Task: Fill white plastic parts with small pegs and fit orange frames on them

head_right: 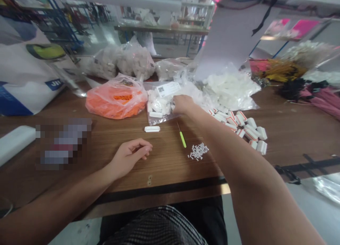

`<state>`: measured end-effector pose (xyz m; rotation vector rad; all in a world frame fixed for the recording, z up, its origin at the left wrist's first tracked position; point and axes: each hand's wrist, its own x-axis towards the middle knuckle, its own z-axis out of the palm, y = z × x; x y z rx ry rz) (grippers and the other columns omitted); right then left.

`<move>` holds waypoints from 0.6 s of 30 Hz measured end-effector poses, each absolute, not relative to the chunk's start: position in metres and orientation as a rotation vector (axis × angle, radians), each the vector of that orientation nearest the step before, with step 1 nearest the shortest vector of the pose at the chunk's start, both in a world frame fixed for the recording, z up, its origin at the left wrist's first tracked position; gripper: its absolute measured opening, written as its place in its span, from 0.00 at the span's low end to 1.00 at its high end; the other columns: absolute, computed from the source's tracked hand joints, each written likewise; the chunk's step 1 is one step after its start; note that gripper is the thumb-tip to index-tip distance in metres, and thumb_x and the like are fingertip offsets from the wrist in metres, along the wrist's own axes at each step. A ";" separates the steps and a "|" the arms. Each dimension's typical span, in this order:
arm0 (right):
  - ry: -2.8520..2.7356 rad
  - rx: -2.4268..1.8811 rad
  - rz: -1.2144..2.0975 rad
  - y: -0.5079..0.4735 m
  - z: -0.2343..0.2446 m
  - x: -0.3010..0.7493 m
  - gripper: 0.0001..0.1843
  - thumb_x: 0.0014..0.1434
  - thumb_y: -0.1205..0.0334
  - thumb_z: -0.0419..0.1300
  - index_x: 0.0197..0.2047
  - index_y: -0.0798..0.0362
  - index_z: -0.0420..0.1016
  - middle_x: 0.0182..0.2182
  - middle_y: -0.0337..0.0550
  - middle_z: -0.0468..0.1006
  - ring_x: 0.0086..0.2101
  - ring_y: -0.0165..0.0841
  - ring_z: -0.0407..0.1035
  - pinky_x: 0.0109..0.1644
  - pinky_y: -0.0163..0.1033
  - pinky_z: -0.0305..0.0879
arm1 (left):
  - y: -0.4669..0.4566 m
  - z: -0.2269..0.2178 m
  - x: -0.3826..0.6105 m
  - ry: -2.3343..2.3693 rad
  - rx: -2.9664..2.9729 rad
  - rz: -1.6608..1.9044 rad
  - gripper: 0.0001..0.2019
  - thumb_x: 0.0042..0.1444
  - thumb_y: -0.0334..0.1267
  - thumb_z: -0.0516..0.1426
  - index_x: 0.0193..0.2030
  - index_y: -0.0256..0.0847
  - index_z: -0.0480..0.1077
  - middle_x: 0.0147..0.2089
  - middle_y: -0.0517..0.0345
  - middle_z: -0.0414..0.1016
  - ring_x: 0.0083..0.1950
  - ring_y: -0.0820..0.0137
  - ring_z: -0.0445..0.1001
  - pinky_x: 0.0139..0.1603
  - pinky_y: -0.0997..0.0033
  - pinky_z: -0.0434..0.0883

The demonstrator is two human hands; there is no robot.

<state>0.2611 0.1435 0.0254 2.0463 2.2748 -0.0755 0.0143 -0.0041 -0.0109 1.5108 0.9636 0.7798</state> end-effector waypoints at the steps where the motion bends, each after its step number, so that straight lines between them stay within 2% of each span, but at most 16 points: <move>1: 2.262 2.064 -0.062 0.144 0.023 0.261 0.32 0.44 0.55 0.65 0.53 0.55 0.71 0.46 0.55 0.78 0.46 0.48 0.71 0.44 0.43 0.65 | -0.004 -0.011 0.014 0.960 1.512 0.782 0.09 0.57 0.41 0.58 0.36 0.37 0.74 0.31 0.58 0.73 0.30 0.74 0.70 0.30 0.75 0.72; 4: 2.224 2.129 -0.036 0.145 0.015 0.263 0.39 0.48 0.50 0.61 0.61 0.57 0.62 0.48 0.57 0.77 0.47 0.49 0.71 0.44 0.45 0.65 | -0.005 -0.012 0.015 0.955 1.524 0.778 0.09 0.57 0.41 0.58 0.36 0.37 0.74 0.31 0.58 0.73 0.30 0.75 0.70 0.31 0.75 0.72; 7: 2.189 2.176 -0.030 0.147 0.011 0.262 0.36 0.53 0.52 0.57 0.62 0.58 0.60 0.47 0.59 0.77 0.46 0.49 0.71 0.44 0.46 0.64 | -0.006 -0.012 0.015 0.943 1.531 0.774 0.09 0.57 0.40 0.58 0.35 0.36 0.74 0.32 0.57 0.73 0.30 0.75 0.69 0.30 0.75 0.72; 10: 2.128 2.244 -0.033 0.153 0.011 0.256 0.32 0.53 0.55 0.57 0.59 0.61 0.64 0.46 0.62 0.77 0.45 0.50 0.72 0.44 0.46 0.64 | -0.006 -0.011 0.016 0.930 1.519 0.776 0.09 0.57 0.41 0.57 0.34 0.36 0.73 0.32 0.57 0.73 0.30 0.75 0.69 0.30 0.75 0.72; 14: 2.053 2.348 -0.043 0.161 0.011 0.246 0.20 0.54 0.60 0.58 0.48 0.61 0.75 0.43 0.62 0.78 0.47 0.50 0.72 0.47 0.47 0.63 | -0.006 -0.011 0.015 0.941 1.502 0.773 0.10 0.57 0.41 0.57 0.34 0.36 0.73 0.31 0.57 0.73 0.30 0.75 0.70 0.30 0.75 0.72; 18: 2.075 2.463 -0.065 0.162 0.010 0.245 0.17 0.53 0.64 0.59 0.44 0.64 0.77 0.42 0.64 0.79 0.47 0.50 0.71 0.51 0.50 0.61 | -0.005 -0.012 0.015 0.929 1.493 0.776 0.11 0.58 0.42 0.57 0.35 0.35 0.73 0.31 0.57 0.73 0.30 0.75 0.70 0.30 0.75 0.72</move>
